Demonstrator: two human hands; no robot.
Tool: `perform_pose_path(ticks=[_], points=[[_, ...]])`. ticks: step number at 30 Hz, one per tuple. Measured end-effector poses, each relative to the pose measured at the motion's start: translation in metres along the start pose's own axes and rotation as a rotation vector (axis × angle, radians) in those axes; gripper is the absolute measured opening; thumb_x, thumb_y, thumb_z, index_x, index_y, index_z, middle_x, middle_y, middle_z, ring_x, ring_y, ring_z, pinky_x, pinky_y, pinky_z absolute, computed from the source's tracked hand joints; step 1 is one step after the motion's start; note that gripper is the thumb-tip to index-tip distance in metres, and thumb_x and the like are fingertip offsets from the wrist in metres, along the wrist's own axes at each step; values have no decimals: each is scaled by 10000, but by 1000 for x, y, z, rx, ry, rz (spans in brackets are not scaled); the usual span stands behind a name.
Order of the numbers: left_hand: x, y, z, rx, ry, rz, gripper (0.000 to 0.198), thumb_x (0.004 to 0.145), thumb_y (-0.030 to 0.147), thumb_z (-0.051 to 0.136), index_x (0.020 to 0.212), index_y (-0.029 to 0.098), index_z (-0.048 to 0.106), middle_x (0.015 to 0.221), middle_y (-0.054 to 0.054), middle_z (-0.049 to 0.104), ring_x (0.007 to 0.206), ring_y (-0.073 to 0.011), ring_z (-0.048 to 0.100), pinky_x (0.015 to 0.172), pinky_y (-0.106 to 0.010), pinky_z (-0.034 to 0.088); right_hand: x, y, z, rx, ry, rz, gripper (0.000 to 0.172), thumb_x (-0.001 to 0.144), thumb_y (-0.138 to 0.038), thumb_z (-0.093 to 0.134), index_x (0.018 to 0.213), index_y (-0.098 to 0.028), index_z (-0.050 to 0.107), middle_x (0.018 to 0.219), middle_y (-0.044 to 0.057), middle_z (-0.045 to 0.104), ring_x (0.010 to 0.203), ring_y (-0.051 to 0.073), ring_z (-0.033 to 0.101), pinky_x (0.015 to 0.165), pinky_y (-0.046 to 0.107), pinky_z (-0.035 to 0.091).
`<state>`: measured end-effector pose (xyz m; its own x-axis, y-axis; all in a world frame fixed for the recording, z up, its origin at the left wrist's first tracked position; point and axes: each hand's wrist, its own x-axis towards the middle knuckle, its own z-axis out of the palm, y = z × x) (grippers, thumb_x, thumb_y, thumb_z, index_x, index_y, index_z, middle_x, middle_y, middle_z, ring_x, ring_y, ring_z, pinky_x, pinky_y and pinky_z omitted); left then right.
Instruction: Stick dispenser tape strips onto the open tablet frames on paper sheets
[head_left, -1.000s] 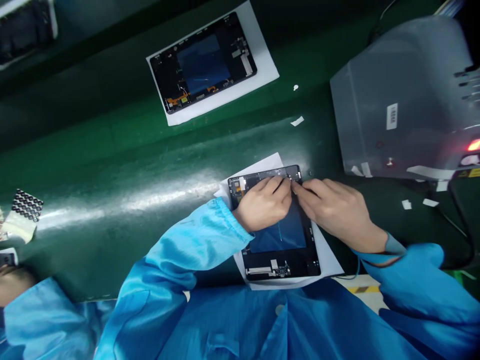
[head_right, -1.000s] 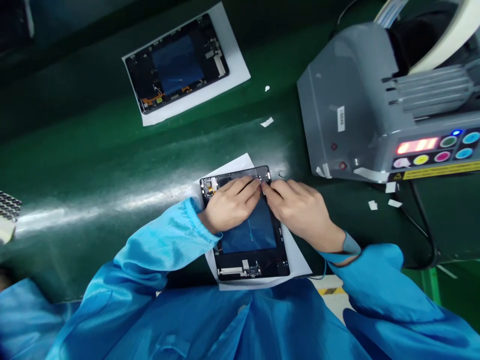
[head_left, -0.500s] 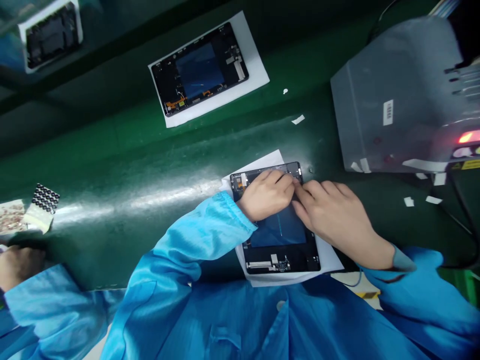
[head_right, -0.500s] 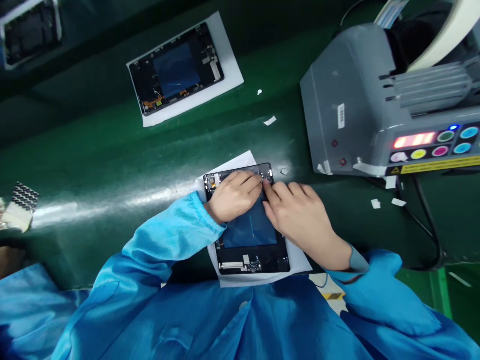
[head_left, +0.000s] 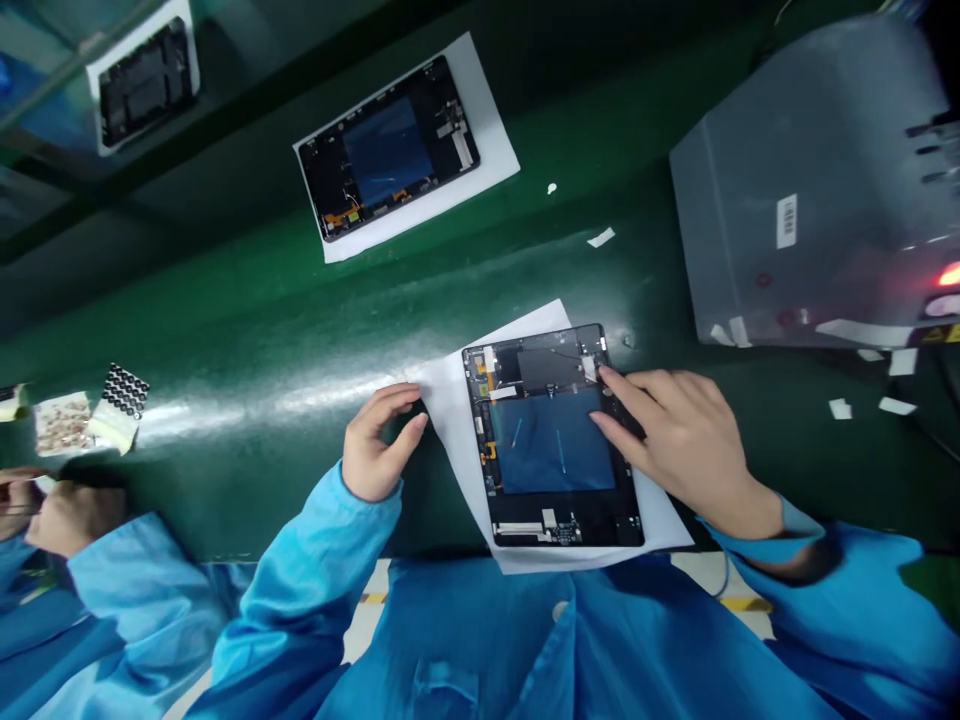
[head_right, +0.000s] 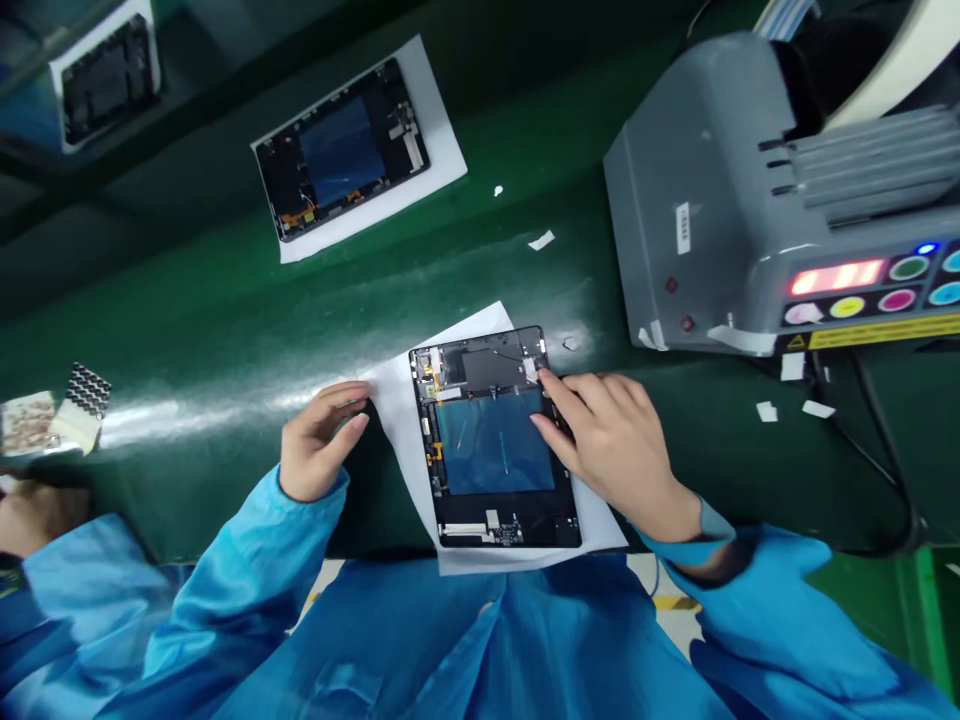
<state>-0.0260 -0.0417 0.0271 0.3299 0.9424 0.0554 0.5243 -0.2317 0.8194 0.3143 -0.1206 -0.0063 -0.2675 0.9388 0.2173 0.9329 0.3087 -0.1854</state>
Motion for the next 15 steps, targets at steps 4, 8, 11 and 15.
perform_pose_path(ticks=[4, 8, 11, 15], points=[[18, 40, 21, 297, -28, 381, 168, 1003, 266, 567, 1077, 196, 701, 963, -58, 735, 878, -173, 711, 798, -302, 613, 4, 2, 3, 56, 7, 6, 353, 968, -309, 561, 1270, -133, 612, 942, 76, 640, 835, 216, 552, 797, 368, 403], [58, 72, 77, 544, -248, 597, 307, 1072, 280, 404, 1097, 141, 676, 931, -82, 711, 871, -183, 676, 755, -302, 577, 5, 4, 4, 61, 45, 6, 331, 968, -305, 569, 1248, -138, 627, 928, 72, 646, 824, 208, 565, 803, 360, 402], [81, 69, 114, 690, -404, 619, 249, 1053, 220, 443, 1069, 133, 675, 996, -88, 694, 944, -204, 650, 798, -314, 539, 3, 4, 5, 60, 27, 10, 344, 959, -297, 587, 1255, -125, 621, 945, 72, 653, 842, 212, 570, 826, 369, 408], [87, 53, 132, 718, -496, 646, 263, 1049, 184, 429, 1004, 154, 686, 971, -70, 677, 966, -212, 628, 811, -324, 505, 4, 3, 4, 76, 26, 1, 326, 955, -275, 592, 1230, -105, 633, 930, 68, 651, 830, 205, 566, 816, 365, 403]])
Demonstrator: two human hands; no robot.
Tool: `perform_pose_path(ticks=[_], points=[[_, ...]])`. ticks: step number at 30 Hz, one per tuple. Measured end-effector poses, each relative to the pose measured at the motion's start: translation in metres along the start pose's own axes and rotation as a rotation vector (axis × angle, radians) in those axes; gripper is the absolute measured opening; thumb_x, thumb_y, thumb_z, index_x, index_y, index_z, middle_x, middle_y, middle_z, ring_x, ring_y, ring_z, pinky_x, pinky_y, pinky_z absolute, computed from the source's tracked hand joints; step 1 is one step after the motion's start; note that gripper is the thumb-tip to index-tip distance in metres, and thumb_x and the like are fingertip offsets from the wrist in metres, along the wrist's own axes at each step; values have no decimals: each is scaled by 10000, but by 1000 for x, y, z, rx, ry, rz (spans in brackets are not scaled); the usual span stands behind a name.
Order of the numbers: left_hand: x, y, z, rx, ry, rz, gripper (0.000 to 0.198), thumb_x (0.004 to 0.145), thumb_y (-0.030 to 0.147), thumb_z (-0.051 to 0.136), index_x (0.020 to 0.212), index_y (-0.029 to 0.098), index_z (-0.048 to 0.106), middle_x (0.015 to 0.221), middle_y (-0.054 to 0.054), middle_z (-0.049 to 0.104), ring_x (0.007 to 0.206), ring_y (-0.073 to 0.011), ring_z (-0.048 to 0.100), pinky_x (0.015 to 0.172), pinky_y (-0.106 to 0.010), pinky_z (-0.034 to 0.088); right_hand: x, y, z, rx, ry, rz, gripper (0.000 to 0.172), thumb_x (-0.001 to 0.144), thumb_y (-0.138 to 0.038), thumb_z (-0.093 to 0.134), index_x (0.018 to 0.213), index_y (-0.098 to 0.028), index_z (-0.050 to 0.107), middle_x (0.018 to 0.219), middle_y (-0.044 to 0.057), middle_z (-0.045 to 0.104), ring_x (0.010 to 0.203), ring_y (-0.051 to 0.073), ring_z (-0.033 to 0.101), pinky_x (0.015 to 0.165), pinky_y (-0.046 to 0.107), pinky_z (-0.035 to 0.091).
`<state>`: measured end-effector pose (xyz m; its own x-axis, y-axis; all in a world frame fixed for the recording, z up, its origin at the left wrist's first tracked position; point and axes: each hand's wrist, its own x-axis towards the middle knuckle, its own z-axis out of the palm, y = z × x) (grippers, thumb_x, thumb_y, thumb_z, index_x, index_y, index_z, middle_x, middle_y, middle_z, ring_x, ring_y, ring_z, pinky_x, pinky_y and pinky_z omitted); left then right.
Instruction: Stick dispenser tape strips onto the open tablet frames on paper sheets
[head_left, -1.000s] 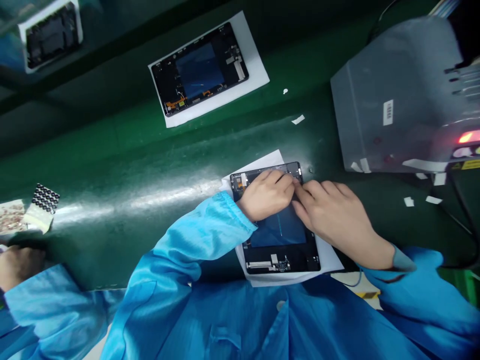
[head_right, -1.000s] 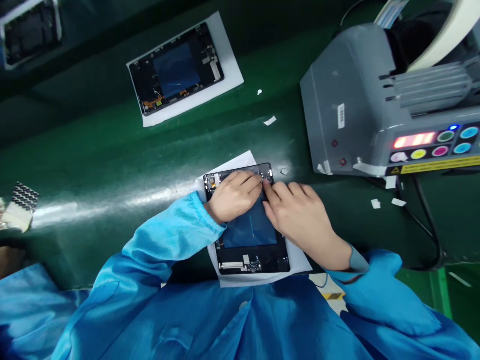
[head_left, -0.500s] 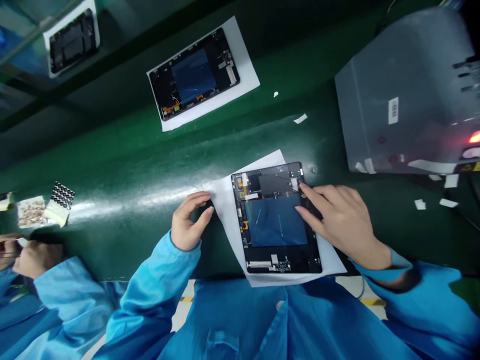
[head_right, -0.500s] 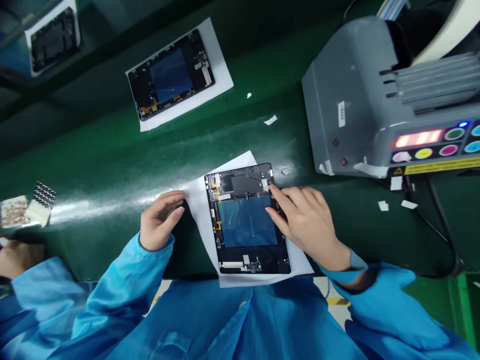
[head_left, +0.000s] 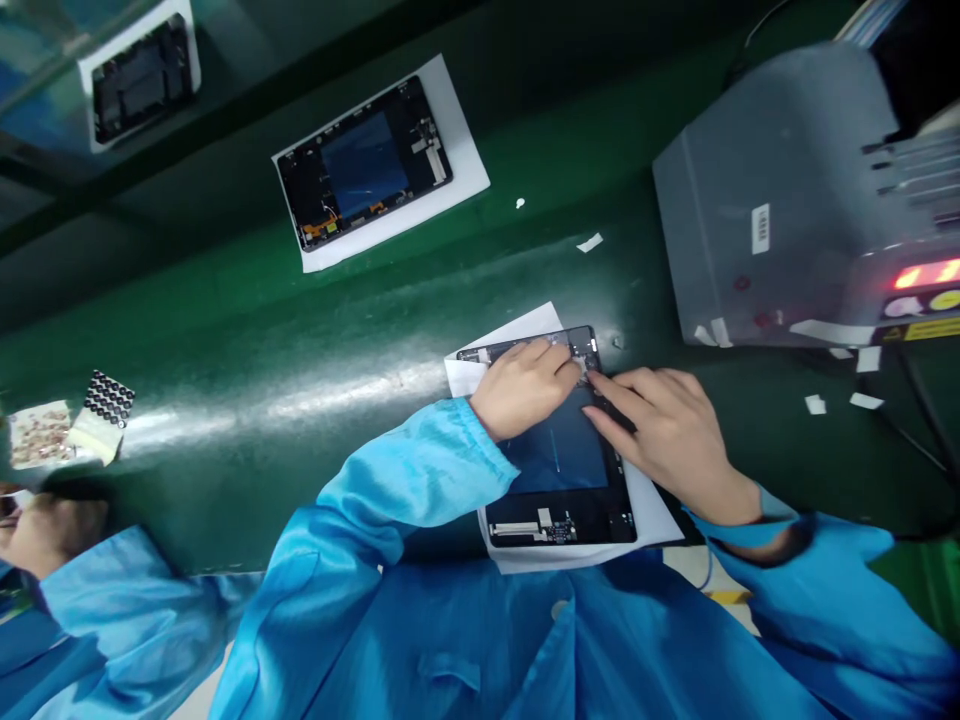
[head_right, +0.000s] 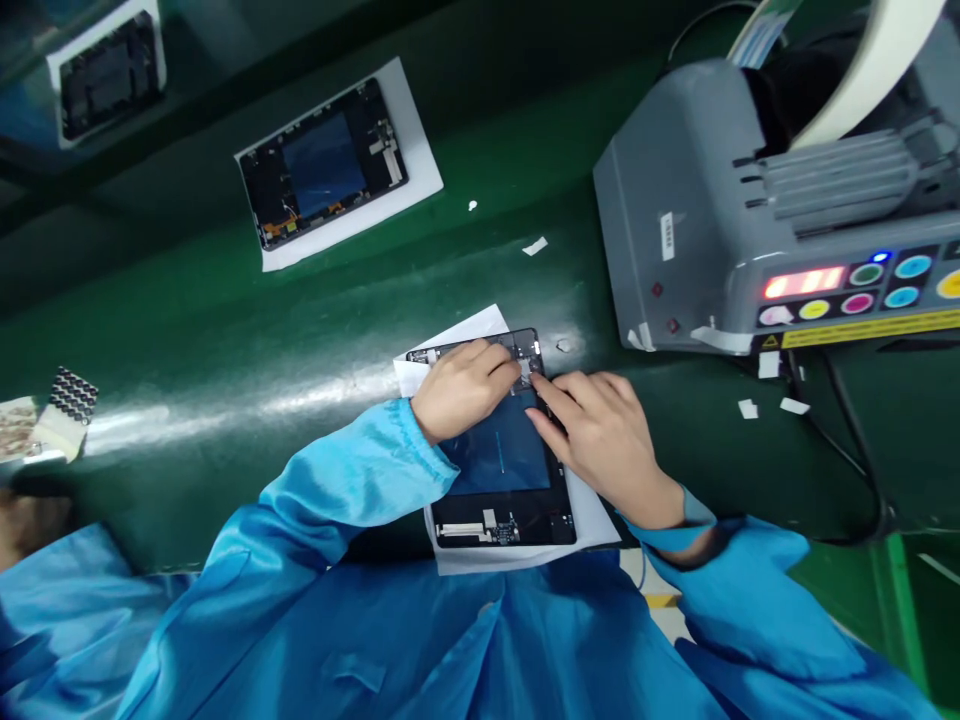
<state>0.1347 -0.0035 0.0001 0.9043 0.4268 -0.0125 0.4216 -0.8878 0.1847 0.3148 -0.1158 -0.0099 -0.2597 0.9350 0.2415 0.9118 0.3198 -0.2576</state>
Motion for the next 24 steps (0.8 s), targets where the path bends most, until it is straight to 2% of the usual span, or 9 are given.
perform_pose_path(ticks=[4, 9, 14, 16, 19, 21, 23, 24], points=[[-11, -3, 1, -37, 38, 37, 312, 1064, 223, 394, 980, 167, 689, 960, -73, 673, 938, -212, 607, 783, -334, 482, 3, 0, -1, 23, 12, -15, 293, 959, -260, 580, 1205, -115, 646, 908, 59, 650, 808, 193, 560, 810, 357, 398], [-16, -6, -3, -119, 32, 30, 310, 1052, 242, 402, 964, 161, 688, 1006, -88, 659, 948, -223, 575, 821, -345, 476, 4, 1, -2, 28, 22, -40, 266, 959, -253, 581, 1186, -137, 659, 891, 54, 651, 801, 186, 558, 813, 350, 405], [-6, -5, 0, -193, 36, 0, 281, 1030, 231, 430, 936, 155, 684, 990, -83, 652, 941, -224, 575, 853, -347, 494, 5, -3, -8, -119, -5, -92, 259, 953, -246, 587, 1180, -165, 680, 909, 52, 672, 797, 181, 553, 864, 365, 408], [-12, -3, 4, -201, 63, -12, 281, 1029, 236, 431, 945, 159, 688, 1007, -86, 662, 965, -231, 588, 855, -364, 509, 6, -7, -11, -214, -25, -141, 271, 944, -227, 589, 1187, -160, 687, 889, 45, 683, 777, 180, 538, 913, 381, 409], [-52, -3, 5, -249, 180, -142, 235, 1014, 323, 506, 1078, 193, 690, 1143, -100, 662, 1082, -252, 598, 928, -428, 526, 6, -11, -13, -277, -43, -179, 308, 931, -189, 587, 1218, -130, 681, 865, 45, 685, 764, 185, 531, 969, 405, 409], [-93, -7, -2, -290, 293, -363, 229, 962, 360, 605, 1127, 220, 679, 1157, -100, 658, 1099, -259, 612, 954, -461, 539, 4, -11, -11, -197, -17, -142, 309, 928, -184, 590, 1219, -129, 678, 878, 56, 682, 790, 192, 552, 939, 397, 426], [-130, -9, -13, -300, 379, -603, 211, 944, 349, 624, 1094, 210, 673, 1058, -77, 672, 950, -219, 653, 858, -395, 580, 2, -6, -7, -62, 18, -67, 307, 933, -215, 596, 1225, -154, 669, 891, 60, 675, 805, 197, 573, 863, 375, 443], [-143, -9, -18, -283, 392, -675, 208, 947, 365, 616, 1059, 197, 668, 986, -65, 677, 849, -195, 656, 788, -358, 587, 2, -3, -5, -2, 25, -28, 319, 939, -241, 597, 1244, -173, 655, 890, 58, 671, 805, 200, 581, 829, 369, 447]])
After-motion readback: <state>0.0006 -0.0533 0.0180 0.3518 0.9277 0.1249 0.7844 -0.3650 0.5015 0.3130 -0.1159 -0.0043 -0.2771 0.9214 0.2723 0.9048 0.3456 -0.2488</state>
